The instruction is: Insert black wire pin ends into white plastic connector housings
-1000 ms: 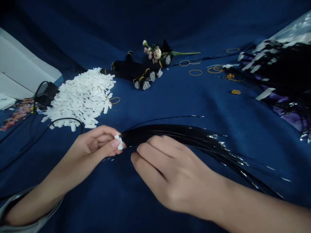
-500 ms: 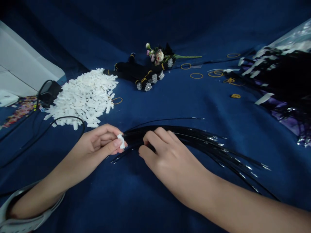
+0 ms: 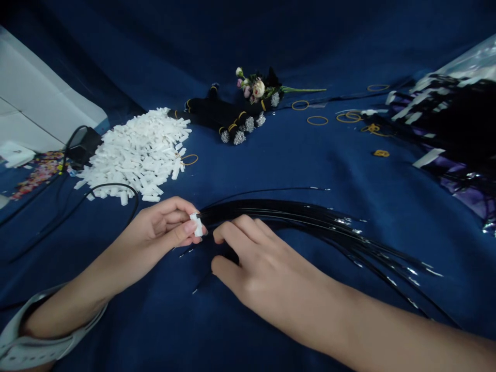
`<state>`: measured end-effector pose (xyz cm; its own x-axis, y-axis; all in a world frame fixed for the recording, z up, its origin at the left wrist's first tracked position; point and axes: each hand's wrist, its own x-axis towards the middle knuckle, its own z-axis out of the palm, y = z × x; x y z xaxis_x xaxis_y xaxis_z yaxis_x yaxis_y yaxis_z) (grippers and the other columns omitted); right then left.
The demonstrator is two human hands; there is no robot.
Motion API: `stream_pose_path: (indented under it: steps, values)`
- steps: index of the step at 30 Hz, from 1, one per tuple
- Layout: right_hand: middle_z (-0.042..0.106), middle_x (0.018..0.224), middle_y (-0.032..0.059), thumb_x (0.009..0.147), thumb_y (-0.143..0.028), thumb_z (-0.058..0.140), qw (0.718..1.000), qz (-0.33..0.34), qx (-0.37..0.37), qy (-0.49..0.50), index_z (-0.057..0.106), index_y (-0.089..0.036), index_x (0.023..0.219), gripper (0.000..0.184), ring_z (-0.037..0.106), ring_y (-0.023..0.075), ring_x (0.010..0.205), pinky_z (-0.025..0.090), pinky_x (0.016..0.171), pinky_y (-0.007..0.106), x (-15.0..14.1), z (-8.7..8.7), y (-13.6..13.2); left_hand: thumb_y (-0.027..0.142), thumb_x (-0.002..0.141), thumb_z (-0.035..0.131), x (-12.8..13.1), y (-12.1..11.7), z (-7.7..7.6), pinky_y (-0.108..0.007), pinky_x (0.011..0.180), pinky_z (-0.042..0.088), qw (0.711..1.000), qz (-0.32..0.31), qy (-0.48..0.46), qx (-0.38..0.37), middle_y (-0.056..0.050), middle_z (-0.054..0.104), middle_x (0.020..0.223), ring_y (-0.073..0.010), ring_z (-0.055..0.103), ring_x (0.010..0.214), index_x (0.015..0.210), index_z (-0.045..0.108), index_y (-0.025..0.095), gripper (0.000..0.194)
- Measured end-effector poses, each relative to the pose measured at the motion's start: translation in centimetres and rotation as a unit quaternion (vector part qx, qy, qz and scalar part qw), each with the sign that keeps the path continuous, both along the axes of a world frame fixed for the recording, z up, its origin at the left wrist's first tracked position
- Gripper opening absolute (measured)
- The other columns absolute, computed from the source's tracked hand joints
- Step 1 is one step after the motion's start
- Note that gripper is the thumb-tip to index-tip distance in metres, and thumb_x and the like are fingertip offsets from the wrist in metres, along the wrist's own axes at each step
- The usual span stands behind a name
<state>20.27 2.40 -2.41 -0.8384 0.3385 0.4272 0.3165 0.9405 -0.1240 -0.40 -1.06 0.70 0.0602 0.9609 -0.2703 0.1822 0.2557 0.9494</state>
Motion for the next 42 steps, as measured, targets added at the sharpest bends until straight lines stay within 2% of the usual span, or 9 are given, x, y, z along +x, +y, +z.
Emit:
stream_pose_path:
  steps: [3,5,9,11,16,23,27,34,42]
  values:
    - [0.059,0.101,0.0112,0.093,-0.006,0.041,0.999,0.014,0.038,-0.023,0.063,-0.013,0.085,0.024,0.053,0.0187,0.092,0.049,0.075,0.030,-0.2,0.3,-0.2,0.028,0.090,0.065,-0.1,0.1,-0.2,-0.022,0.077,0.052,0.999,0.005,-0.040,-0.019,0.003,0.071,0.080,-0.0109,0.068,0.079,0.089,0.060,0.021,0.008]
    - [0.059,0.098,0.0115,0.094,-0.007,0.039,0.999,0.011,0.044,0.007,0.059,-0.012,0.089,0.020,0.055,0.0168,0.086,0.049,0.070,0.028,-0.2,0.2,-0.2,0.027,0.090,0.066,-0.1,0.1,-0.3,-0.021,0.077,0.052,0.997,0.014,-0.070,-0.033,0.004,0.071,0.080,-0.0097,0.068,0.078,0.089,0.060,0.021,0.009]
    - [0.058,0.091,0.0041,0.096,-0.011,0.043,0.989,-0.054,-0.042,0.129,0.051,-0.015,0.093,0.009,0.057,0.0084,0.075,0.046,0.059,0.019,0.4,0.5,0.2,0.023,0.090,0.067,-0.2,0.2,-0.3,-0.016,0.072,0.051,0.992,0.014,-0.117,-0.050,0.005,0.072,0.078,-0.0064,0.067,0.073,0.089,0.061,0.021,0.007]
    - [0.058,0.087,0.0004,0.094,-0.010,0.048,0.983,-0.075,-0.084,0.145,0.054,-0.017,0.094,0.009,0.057,0.0061,0.072,0.045,0.059,0.016,0.8,0.9,0.4,0.024,0.090,0.067,-0.2,0.2,-0.2,-0.013,0.070,0.050,0.991,0.013,-0.126,-0.054,0.005,0.073,0.078,-0.0051,0.067,0.072,0.089,0.061,0.022,0.007]
    - [0.062,0.086,-0.0013,0.092,-0.012,0.054,0.979,-0.091,-0.087,0.159,0.061,-0.019,0.091,0.009,0.058,0.0052,0.070,0.048,0.065,0.016,1.2,1.7,0.1,0.025,0.092,0.066,-0.1,-0.1,0.2,-0.011,0.069,0.050,0.991,0.012,-0.127,-0.044,0.007,0.073,0.077,-0.0040,0.067,0.072,0.087,0.062,0.023,0.006]
    - [0.062,0.085,-0.0012,0.093,-0.013,0.054,0.979,-0.106,-0.073,0.156,0.061,-0.019,0.092,0.010,0.059,0.0056,0.072,0.048,0.064,0.017,0.5,1.4,-0.5,0.027,0.091,0.066,0.1,-0.6,0.1,-0.017,0.071,0.052,0.993,0.008,-0.106,-0.054,0.005,0.073,0.078,-0.0087,0.069,0.074,0.090,0.061,0.023,0.006]
    - [0.062,0.083,-0.0008,0.092,-0.012,0.054,0.980,-0.111,-0.065,0.152,0.061,-0.018,0.090,0.010,0.058,0.0055,0.070,0.047,0.062,0.017,0.5,1.4,-0.3,0.026,0.091,0.066,0.2,-0.5,-0.1,-0.014,0.072,0.051,0.993,-0.003,-0.110,-0.043,0.006,0.074,0.079,-0.0059,0.069,0.074,0.089,0.061,0.024,0.006]
    - [0.061,0.082,-0.0009,0.091,-0.011,0.055,0.979,-0.101,-0.079,0.159,0.061,-0.017,0.091,0.009,0.057,0.0045,0.069,0.046,0.060,0.015,0.6,1.2,-0.4,0.025,0.092,0.065,0.2,-0.4,-0.3,-0.009,0.071,0.050,0.992,-0.012,-0.119,-0.041,0.010,0.074,0.079,-0.0024,0.069,0.074,0.090,0.062,0.026,0.004]
    - [0.057,0.080,-0.0013,0.092,-0.010,0.052,0.978,-0.082,-0.124,0.150,0.061,-0.016,0.089,0.011,0.055,0.0040,0.065,0.044,0.059,0.016,0.6,1.2,-0.4,0.025,0.092,0.064,0.6,-0.5,-0.1,-0.010,0.072,0.051,0.995,0.000,-0.085,-0.044,0.009,0.072,0.078,-0.0033,0.068,0.075,0.086,0.060,0.024,0.007]
